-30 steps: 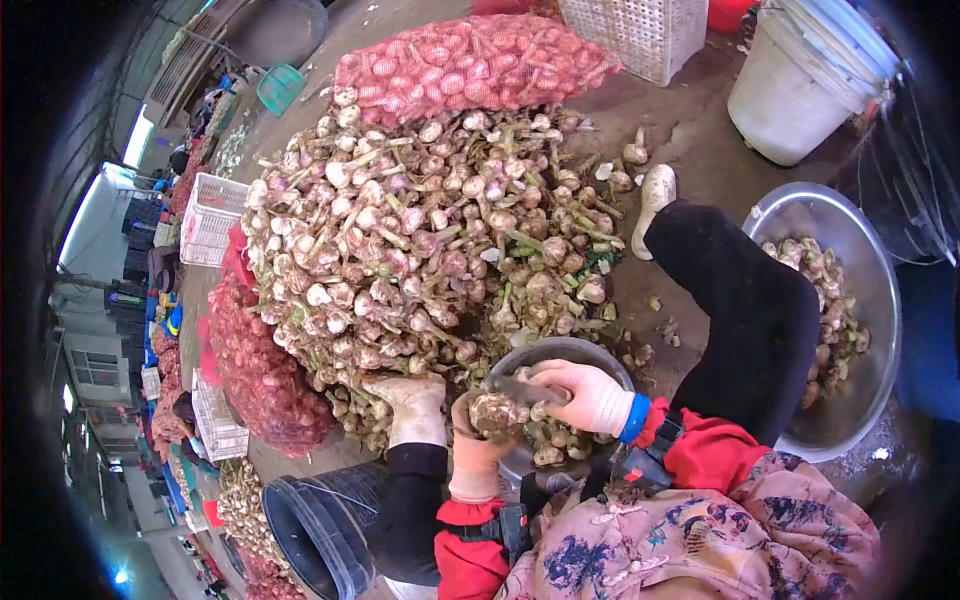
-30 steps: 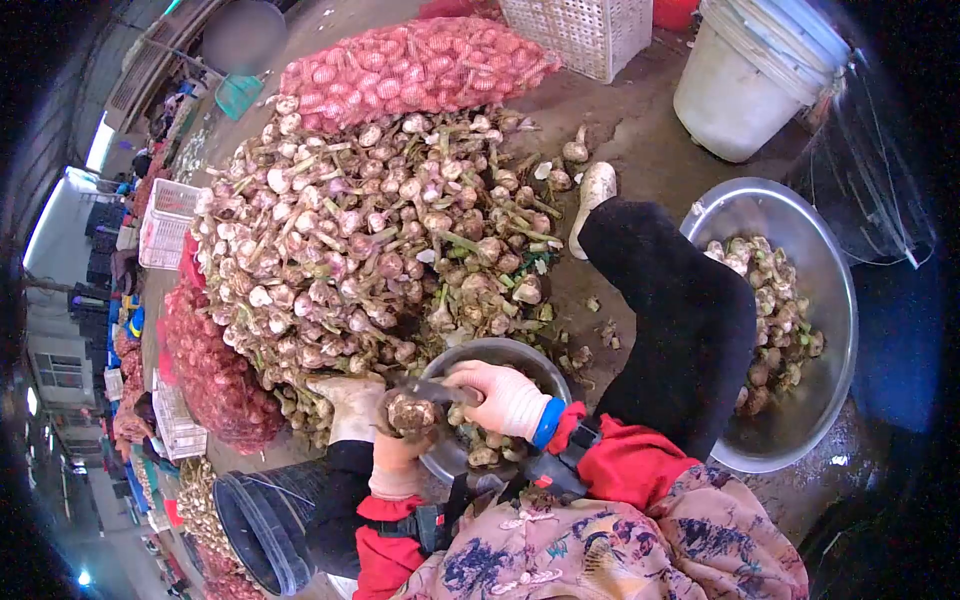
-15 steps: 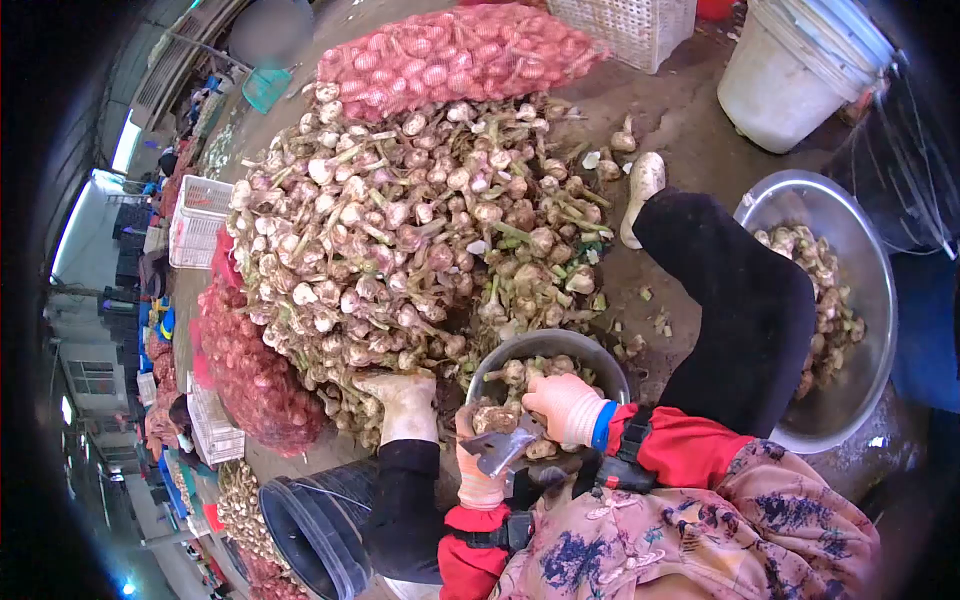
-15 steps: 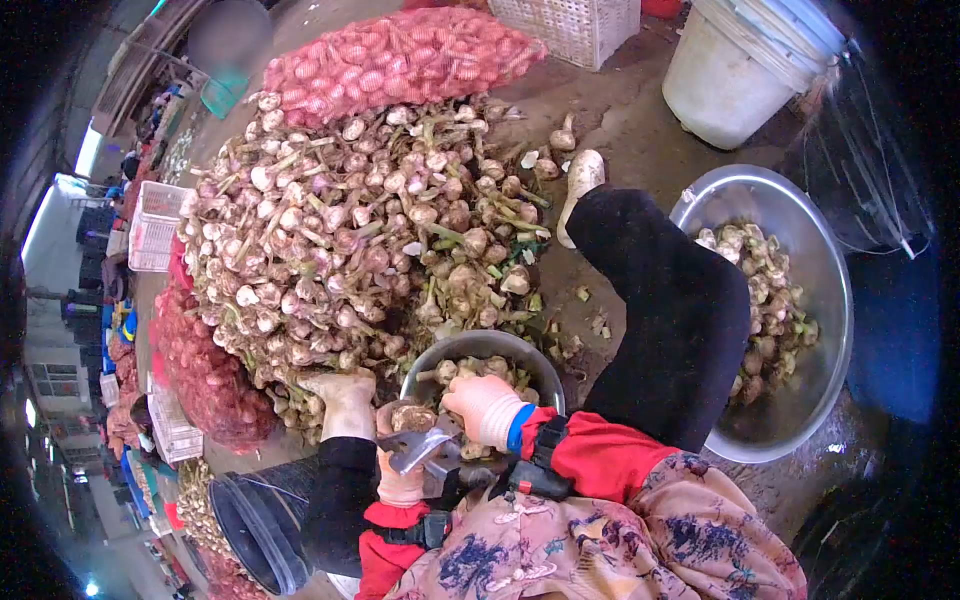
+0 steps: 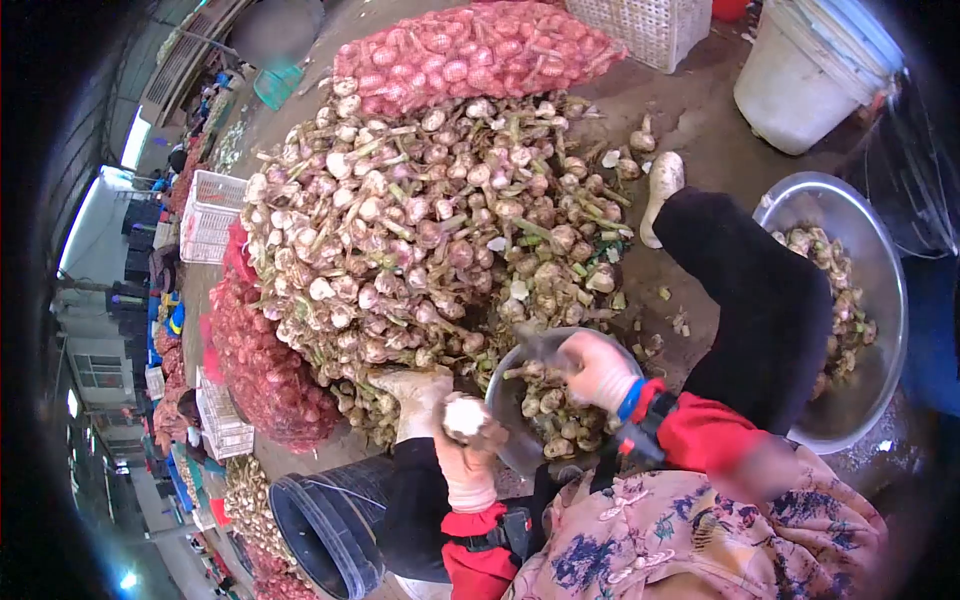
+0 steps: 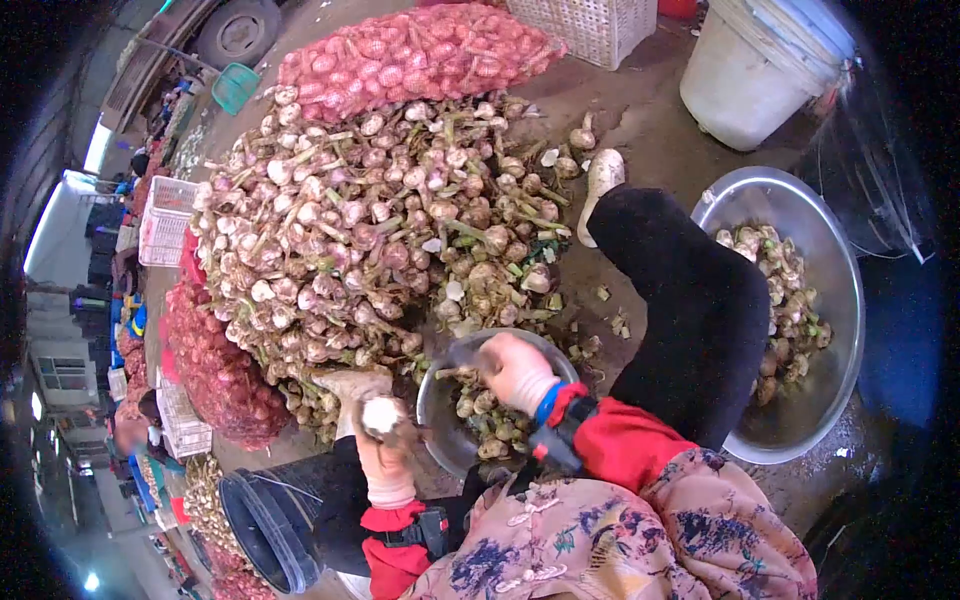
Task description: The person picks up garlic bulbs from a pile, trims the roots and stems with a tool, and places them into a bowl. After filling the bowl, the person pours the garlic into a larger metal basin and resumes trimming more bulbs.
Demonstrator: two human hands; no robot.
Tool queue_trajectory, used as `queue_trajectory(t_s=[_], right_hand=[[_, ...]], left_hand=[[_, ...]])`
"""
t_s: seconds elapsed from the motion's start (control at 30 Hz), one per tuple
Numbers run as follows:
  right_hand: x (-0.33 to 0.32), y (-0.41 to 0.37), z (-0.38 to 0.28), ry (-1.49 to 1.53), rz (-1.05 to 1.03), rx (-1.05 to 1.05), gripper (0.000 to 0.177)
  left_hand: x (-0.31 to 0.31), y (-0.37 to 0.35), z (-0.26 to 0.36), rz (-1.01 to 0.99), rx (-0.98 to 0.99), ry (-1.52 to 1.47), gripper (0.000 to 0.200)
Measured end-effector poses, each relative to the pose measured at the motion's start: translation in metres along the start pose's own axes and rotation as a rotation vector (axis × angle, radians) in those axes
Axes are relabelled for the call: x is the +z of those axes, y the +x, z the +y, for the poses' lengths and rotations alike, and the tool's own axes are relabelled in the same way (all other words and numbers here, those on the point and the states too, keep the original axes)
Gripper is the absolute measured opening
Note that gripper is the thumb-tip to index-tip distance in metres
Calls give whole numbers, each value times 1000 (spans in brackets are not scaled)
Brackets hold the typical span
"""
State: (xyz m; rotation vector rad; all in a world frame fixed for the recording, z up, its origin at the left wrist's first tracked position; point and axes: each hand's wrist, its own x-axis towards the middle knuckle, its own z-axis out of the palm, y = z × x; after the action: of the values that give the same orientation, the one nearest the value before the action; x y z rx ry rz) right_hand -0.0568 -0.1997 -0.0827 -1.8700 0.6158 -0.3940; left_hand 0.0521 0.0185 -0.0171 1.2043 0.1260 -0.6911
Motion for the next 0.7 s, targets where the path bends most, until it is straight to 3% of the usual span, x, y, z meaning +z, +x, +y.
queue_trajectory(t_s=[0.03, 0.07, 0.13, 0.27, 0.4, 0.47, 0.5, 0.53, 0.6, 0.63, 0.67, 0.7], right_hand=[[-2, -7, -10, 26, -62, -51, 23], [-3, -13, -18, 52, -123, -103, 23], [2, -19, -29, 75, -213, -164, 22], [10, -14, -34, 79, -245, -174, 27], [26, -8, 1, 115, -204, -68, 24], [27, -9, 13, 33, -398, 199, 29], [22, -6, 14, 13, -526, 248, 31], [19, -7, 15, -3, -655, 305, 34], [44, -21, 42, 12, -573, 245, 37], [43, -16, 42, -37, -680, 290, 38], [40, -8, 40, -94, -786, 326, 40], [21, -10, 37, -93, -715, 413, 40]], left_hand=[[45, -13, 6, 46, 343, 294, 62], [19, -1, -1, 35, 219, 270, 44], [62, -14, 6, 38, 136, -242, 33], [77, -9, -7, 53, -4, -395, 29], [75, -3, -32, -78, 103, -561, 27], [55, 9, -46, 176, 174, 64, 24], [35, 16, -53, 44, 48, -348, 23], [33, 15, -54, 41, 40, -342, 23], [32, 5, -55, 42, 109, -367, 25], [55, 0, -39, 89, 80, -419, 12], [72, -1, -26, 100, 81, -419, 12], [85, -1, -11, 144, 152, -402, 14]])
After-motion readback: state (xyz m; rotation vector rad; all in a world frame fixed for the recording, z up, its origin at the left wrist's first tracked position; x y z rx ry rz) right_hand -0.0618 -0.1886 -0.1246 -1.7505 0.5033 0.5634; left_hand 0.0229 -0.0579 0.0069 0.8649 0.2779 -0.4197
